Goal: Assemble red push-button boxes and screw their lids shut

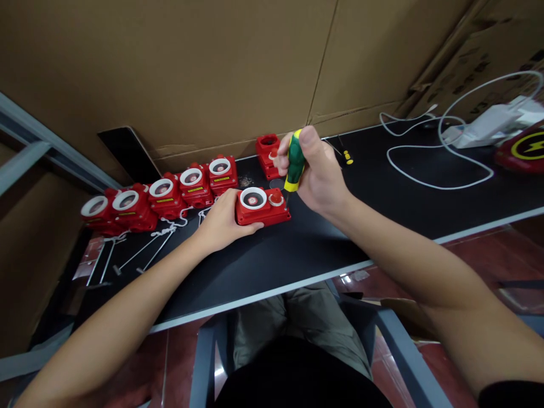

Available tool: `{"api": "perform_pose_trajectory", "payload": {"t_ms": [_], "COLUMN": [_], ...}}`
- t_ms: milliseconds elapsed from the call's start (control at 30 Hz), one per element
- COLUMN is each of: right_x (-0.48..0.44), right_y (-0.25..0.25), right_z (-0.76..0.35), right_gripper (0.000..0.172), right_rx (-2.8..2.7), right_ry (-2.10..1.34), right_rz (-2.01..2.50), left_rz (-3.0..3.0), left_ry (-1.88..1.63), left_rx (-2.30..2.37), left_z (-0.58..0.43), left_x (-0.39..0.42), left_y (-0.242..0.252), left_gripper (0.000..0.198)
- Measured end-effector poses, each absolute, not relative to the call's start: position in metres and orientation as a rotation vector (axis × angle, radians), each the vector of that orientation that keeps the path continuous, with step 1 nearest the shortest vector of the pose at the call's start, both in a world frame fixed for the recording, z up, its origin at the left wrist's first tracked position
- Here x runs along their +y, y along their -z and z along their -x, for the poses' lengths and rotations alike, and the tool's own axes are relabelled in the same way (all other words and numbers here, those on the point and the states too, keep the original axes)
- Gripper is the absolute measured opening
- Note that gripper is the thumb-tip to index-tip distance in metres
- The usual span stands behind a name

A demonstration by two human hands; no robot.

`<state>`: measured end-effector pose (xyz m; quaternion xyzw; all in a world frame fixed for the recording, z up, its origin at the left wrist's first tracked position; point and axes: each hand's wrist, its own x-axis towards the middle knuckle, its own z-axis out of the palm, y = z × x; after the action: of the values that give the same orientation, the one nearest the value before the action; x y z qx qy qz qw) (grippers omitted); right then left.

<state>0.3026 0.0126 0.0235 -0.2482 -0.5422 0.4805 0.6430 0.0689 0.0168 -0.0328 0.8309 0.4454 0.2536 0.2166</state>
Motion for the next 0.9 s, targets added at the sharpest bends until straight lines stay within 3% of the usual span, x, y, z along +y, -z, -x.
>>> {"api": "perform_pose_trajectory", "payload": {"t_ms": [233,433,667,800,900], "right_x": [0.006,0.017,0.019,0.022,0.026], "right_y": [-0.023,-0.031,-0.029,-0.032,-0.033], "right_z": [-0.293,-0.306,-0.32,-0.323,-0.324], "right_gripper": [0.07,0.088,0.082,0.078,0.077], "right_rx": [-1.091,-1.284,-1.661,-1.767,-1.737], "right_ry": [-0.929,-1.354,-1.839,-1.923,-1.923], "right_rz": [0.648,0.419,-0.133,-0.293,-0.246], "left_rz": [-2.286,-2.267,-2.26,-2.275,-2.264], "left_ry": [-0.7,-0.665,-0.528,-0.491,-0.517], "left_rx": [1.261,1.193,1.14,1.137,1.123], "left_z": [-0.071,-0.067,-0.064,-0.064,-0.065], "left_x": [0.014,0.02,0.021,0.019,0.017], "left_y": [0.033,0.03,0.019,0.017,0.018], "left_gripper": [0.067,0.074,0.088,0.092,0.085]}}
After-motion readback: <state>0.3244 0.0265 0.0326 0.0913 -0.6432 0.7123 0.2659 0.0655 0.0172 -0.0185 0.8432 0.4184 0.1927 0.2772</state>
